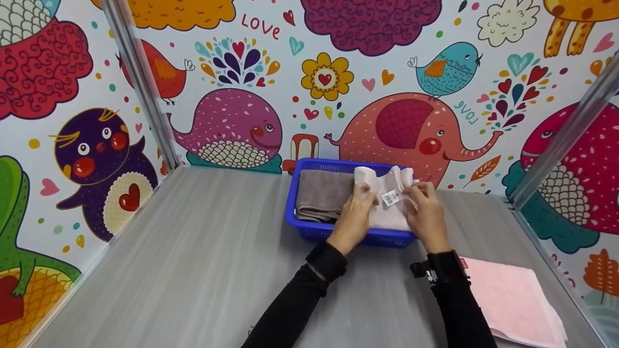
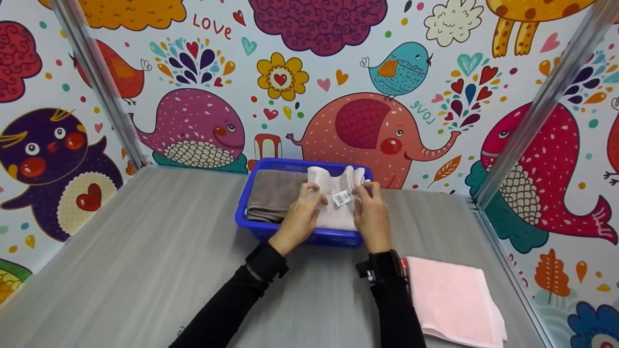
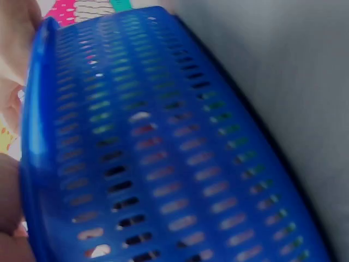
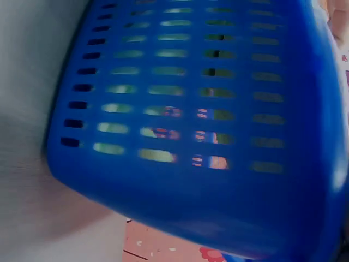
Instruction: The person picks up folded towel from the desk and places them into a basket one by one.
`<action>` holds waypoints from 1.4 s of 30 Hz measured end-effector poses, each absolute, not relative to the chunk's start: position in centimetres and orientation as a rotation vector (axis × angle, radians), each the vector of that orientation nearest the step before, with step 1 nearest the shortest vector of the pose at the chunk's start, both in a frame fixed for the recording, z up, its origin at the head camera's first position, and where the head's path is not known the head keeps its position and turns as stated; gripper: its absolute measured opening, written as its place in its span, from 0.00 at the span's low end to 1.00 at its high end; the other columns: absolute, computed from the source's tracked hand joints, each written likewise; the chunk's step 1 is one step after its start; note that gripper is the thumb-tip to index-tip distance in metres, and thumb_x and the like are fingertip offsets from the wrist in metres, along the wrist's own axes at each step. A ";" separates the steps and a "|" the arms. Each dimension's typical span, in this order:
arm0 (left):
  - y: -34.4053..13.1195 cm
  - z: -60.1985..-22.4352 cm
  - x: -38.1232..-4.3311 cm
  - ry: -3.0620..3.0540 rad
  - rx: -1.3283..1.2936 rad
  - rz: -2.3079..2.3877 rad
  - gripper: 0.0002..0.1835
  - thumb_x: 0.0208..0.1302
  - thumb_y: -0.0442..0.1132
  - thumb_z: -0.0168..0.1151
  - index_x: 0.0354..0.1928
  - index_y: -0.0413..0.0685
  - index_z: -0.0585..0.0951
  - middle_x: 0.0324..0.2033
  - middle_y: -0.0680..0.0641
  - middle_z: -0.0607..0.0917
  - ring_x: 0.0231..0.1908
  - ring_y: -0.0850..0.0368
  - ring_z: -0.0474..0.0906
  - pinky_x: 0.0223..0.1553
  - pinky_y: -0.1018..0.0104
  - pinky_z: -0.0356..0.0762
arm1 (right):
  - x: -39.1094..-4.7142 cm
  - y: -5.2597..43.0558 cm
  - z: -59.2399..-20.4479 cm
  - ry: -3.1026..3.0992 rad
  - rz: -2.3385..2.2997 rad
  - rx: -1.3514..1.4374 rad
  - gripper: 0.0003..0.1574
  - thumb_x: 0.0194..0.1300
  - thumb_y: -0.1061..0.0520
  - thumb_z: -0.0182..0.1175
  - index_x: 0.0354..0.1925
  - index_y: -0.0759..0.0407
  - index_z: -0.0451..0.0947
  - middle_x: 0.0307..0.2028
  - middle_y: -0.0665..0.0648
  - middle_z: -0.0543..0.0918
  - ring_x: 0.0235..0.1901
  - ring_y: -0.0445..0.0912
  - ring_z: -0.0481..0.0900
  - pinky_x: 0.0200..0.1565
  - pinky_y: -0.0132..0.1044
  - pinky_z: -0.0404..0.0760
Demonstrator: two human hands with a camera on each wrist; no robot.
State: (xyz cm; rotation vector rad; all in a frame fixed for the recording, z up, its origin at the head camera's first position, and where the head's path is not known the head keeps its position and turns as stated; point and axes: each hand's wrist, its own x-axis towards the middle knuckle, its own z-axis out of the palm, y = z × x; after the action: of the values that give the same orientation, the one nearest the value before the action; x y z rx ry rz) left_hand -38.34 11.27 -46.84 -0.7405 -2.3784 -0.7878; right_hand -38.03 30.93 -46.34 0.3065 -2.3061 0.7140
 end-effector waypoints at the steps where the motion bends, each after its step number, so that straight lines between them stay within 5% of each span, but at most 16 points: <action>1: 11.3 -46.9 -38.3 -2.400 -0.736 -0.757 0.16 0.57 0.21 0.65 0.43 0.47 0.83 0.56 0.45 0.74 0.47 0.48 0.82 0.49 0.60 0.84 | -38.1 31.0 -46.4 -2.318 0.702 0.309 0.13 0.62 0.72 0.66 0.44 0.61 0.82 0.50 0.65 0.76 0.51 0.65 0.83 0.52 0.61 0.83; 10: 11.0 -47.0 -38.0 -2.503 -0.773 -0.408 0.09 0.71 0.38 0.59 0.48 0.50 0.85 0.52 0.45 0.83 0.48 0.48 0.83 0.53 0.60 0.80 | -38.1 31.1 -46.5 -2.576 0.564 0.280 0.18 0.71 0.63 0.63 0.57 0.65 0.82 0.56 0.70 0.77 0.49 0.68 0.83 0.54 0.64 0.81; 23: 11.7 -47.3 -37.3 -2.686 -0.699 -0.128 0.25 0.81 0.58 0.39 0.54 0.68 0.88 0.54 0.55 0.86 0.53 0.50 0.81 0.50 0.58 0.78 | -37.6 31.4 -46.4 -2.803 0.237 0.236 0.32 0.82 0.44 0.45 0.57 0.65 0.84 0.60 0.68 0.83 0.68 0.65 0.70 0.73 0.66 0.58; 30: 12.0 -46.8 -37.5 -2.859 -0.669 -0.022 0.31 0.81 0.63 0.29 0.59 0.73 0.85 0.60 0.58 0.84 0.61 0.53 0.77 0.56 0.57 0.74 | -37.5 31.3 -46.0 -2.934 0.283 0.217 0.40 0.84 0.37 0.32 0.62 0.56 0.83 0.64 0.67 0.80 0.78 0.66 0.56 0.76 0.69 0.35; 42: 12.3 -46.8 -37.4 -2.897 -0.645 -0.028 0.30 0.81 0.62 0.30 0.59 0.73 0.85 0.61 0.59 0.84 0.63 0.53 0.76 0.58 0.54 0.72 | -37.5 31.5 -46.1 -2.959 0.288 0.228 0.45 0.84 0.36 0.30 0.62 0.65 0.81 0.64 0.67 0.80 0.79 0.65 0.53 0.76 0.69 0.33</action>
State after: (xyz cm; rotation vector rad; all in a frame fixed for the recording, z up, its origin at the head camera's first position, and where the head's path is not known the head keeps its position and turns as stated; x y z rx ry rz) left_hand -37.43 12.34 -46.77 -0.6451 -2.8970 -0.0285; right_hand -37.46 31.49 -46.09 0.2276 -2.9594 0.2876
